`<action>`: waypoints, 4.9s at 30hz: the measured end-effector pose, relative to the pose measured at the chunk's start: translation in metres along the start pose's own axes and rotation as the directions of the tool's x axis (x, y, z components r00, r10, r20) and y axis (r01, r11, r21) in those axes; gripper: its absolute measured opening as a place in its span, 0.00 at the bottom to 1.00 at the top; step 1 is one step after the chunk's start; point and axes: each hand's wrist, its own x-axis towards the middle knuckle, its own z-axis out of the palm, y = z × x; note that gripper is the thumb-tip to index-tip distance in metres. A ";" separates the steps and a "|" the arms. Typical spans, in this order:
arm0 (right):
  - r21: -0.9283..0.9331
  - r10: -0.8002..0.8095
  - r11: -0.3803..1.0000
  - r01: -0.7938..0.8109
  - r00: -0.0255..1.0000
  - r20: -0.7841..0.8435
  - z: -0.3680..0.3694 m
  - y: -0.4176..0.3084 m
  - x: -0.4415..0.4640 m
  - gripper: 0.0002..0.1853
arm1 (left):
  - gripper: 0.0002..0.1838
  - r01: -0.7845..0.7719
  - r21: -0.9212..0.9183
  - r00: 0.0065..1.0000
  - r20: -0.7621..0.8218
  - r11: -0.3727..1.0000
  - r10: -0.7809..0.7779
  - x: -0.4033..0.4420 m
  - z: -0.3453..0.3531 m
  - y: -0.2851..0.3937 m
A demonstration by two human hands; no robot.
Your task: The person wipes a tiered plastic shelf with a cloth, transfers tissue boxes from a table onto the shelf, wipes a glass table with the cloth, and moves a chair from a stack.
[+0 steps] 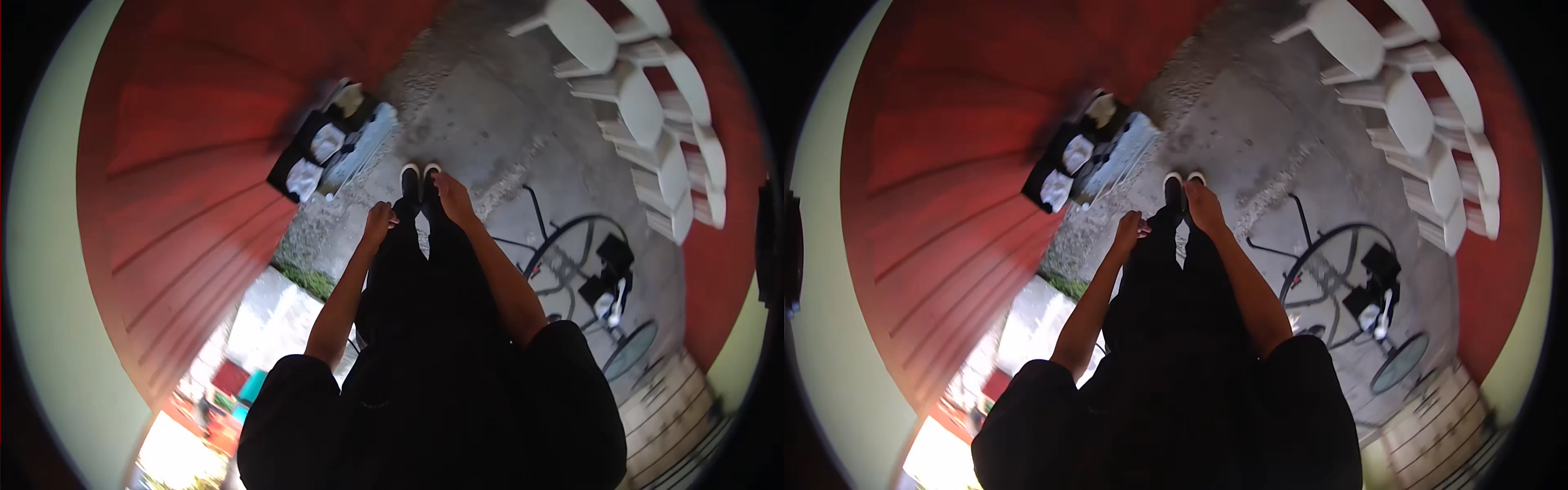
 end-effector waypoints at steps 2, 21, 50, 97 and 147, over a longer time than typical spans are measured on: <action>-0.010 0.075 0.997 -0.077 0.991 -0.107 -0.039 0.020 -0.041 0.21 | 0.16 -0.156 0.267 0.970 0.225 0.951 0.096 0.008 0.025 0.014; 0.679 0.720 0.667 0.307 -0.032 -0.693 -0.224 0.184 -0.255 0.17 | 0.12 -0.818 0.457 0.428 0.889 0.349 -0.161 0.035 0.379 0.102; 0.712 0.904 0.280 0.644 0.073 -0.421 -0.248 0.288 -0.348 0.19 | 0.56 -0.780 0.456 0.303 0.874 0.428 -0.379 -0.108 0.650 -0.048; -0.013 -0.092 0.995 0.099 0.964 0.249 0.071 -0.137 0.239 0.28 | 0.34 -0.381 -0.168 0.874 -0.385 0.909 0.295 0.054 -0.011 0.106; 0.367 0.274 0.930 0.001 0.663 -0.697 -0.104 0.073 0.013 0.17 | 0.15 -0.293 0.336 0.931 0.313 0.895 0.188 0.079 0.147 0.092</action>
